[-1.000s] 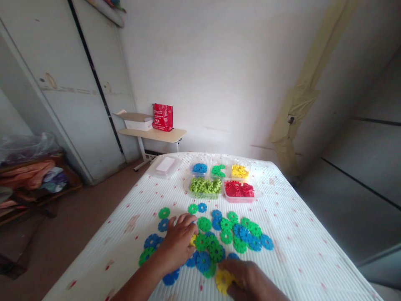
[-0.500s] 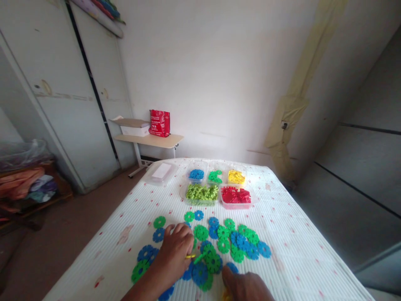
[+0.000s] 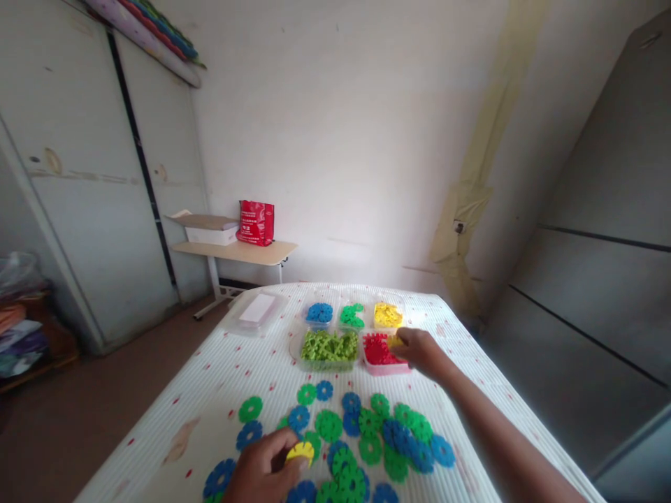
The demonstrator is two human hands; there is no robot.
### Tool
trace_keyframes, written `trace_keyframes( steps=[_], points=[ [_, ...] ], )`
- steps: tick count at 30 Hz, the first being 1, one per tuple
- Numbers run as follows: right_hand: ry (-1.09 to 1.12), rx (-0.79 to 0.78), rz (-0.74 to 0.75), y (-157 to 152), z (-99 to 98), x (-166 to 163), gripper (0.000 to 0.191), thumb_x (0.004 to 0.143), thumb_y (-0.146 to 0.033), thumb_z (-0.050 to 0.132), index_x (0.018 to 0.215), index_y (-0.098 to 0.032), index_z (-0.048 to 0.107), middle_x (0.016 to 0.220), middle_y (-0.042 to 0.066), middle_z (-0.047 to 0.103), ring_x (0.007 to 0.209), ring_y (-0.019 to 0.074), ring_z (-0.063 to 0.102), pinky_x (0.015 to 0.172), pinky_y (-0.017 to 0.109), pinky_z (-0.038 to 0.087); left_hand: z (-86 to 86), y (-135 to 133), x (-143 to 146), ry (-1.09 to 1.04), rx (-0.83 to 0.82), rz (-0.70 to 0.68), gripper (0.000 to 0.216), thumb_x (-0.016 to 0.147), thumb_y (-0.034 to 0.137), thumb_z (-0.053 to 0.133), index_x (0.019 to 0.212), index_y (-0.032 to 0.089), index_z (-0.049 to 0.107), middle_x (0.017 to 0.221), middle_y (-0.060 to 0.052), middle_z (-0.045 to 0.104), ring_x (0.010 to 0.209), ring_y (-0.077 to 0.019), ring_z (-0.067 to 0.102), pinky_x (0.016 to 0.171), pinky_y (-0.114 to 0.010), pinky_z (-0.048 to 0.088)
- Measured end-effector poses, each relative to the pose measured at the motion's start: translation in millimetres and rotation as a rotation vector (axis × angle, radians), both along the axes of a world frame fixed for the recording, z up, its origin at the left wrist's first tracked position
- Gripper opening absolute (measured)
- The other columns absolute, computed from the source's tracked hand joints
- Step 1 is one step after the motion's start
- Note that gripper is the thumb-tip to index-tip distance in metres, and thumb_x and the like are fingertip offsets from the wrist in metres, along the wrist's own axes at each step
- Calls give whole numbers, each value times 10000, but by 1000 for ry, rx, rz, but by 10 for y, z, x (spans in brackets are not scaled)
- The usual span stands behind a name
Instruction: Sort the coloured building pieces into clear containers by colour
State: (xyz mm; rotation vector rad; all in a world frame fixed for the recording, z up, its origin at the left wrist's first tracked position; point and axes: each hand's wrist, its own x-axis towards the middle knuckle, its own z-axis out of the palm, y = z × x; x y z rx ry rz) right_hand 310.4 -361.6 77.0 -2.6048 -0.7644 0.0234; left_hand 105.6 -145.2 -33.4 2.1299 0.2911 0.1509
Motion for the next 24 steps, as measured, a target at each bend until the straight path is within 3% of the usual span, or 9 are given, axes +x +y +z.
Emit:
trace_keyframes(
  steps=[4,8,12,15,18,20,24],
  points=[
    [-109,65,-103,119,85,479,297,868,-338,514,1105,-161,537,1098,53,572,908,177,583,767,373,502,-135,76,28,-53,2,69,221,748,353,424,606,191,474,539,47,412,521,-110,421,508,-199,327],
    [-202,125,-184,25,-23,641,325,865,-324,523,1148,-165,513,1145,67,551,956,190,571,797,399,492,-175,144,35,-74,5,58,215,738,359,478,735,198,620,644,9,543,592,-128,500,545,-205,385],
    [-265,150,-282,-303,-195,661,284,872,-350,503,1085,-168,551,1094,50,578,908,175,580,780,370,491,-222,71,18,-69,-315,136,335,728,381,515,994,191,589,544,34,526,470,-112,485,460,-207,395],
    [-291,151,-359,-692,-408,542,295,877,-368,431,888,-140,618,871,48,648,760,175,605,710,320,468,-181,-58,64,-67,-588,96,443,679,393,583,1061,180,511,529,50,534,393,-97,466,376,-198,374],
    [-271,149,-373,-1121,-723,338,323,811,-376,397,728,-167,629,688,45,661,649,185,613,621,274,436,23,-196,287,-3,-734,-64,327,618,355,639,865,172,528,537,43,561,340,-70,445,324,-178,348],
    [-219,169,-413,-1365,-948,223,334,763,-420,387,701,-194,626,654,38,667,614,193,617,584,268,430,249,-288,577,23,-717,-133,227,615,302,655,727,161,518,496,50,539,334,-63,451,329,-168,350],
    [-161,260,-531,-1609,-1232,131,340,699,-460,402,769,-218,630,774,51,704,701,223,637,629,279,448,755,-479,1390,-44,-597,-94,162,714,225,645,786,112,555,507,41,537,374,-72,475,372,-189,389]
  ],
)
